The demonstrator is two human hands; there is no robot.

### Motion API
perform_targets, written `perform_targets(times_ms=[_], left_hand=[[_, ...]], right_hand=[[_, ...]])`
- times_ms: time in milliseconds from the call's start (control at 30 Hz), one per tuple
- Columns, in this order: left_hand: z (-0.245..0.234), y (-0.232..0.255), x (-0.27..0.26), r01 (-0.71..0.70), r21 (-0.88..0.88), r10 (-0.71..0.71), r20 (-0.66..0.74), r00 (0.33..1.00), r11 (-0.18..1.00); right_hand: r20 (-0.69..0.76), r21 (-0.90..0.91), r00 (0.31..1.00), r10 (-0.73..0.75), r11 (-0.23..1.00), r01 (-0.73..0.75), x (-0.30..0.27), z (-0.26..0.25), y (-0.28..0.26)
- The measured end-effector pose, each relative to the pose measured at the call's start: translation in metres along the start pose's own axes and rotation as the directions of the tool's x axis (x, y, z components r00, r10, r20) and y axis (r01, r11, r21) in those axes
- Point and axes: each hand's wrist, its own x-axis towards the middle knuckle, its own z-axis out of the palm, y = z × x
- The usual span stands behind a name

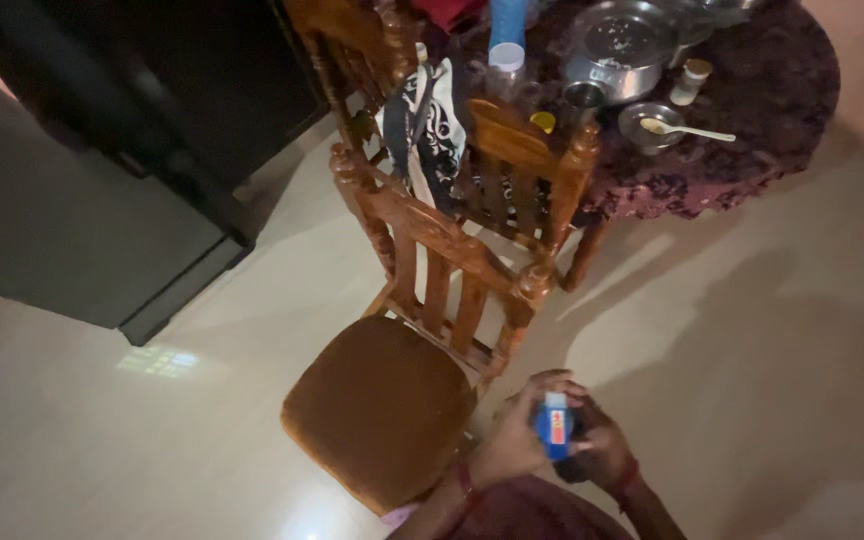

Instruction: The person cleans a wooden chair by hand with a cloth and a spray bottle, wiping down the seat, backrest, and legs.

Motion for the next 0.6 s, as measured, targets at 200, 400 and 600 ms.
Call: perform_targets(times_ms=[200,400,600], left_hand=[[0.031,-0.015,0.052,-0.227,0.203,0.219,0.062,0.974,0.952],[0.036,-0.042,0.1,-0.166,0.149,0.145,0.145,0.979,0.975],[0.006,-0.058,0.148,-0.093,0.219,0.041,0.234,0.971,0.971]], right_hand=[[-0.162,-0.62,0.986,-0.033,0.781,-0.076,-0.002,-0.062,0.024],[-0.294,0.167,0.93,0.221,0.97,-0.178,0.034,-0.087,0.033],[-0.131,-0.293,0.979,-0.158,0.949,0.114,0.093,-0.125,0.011]])
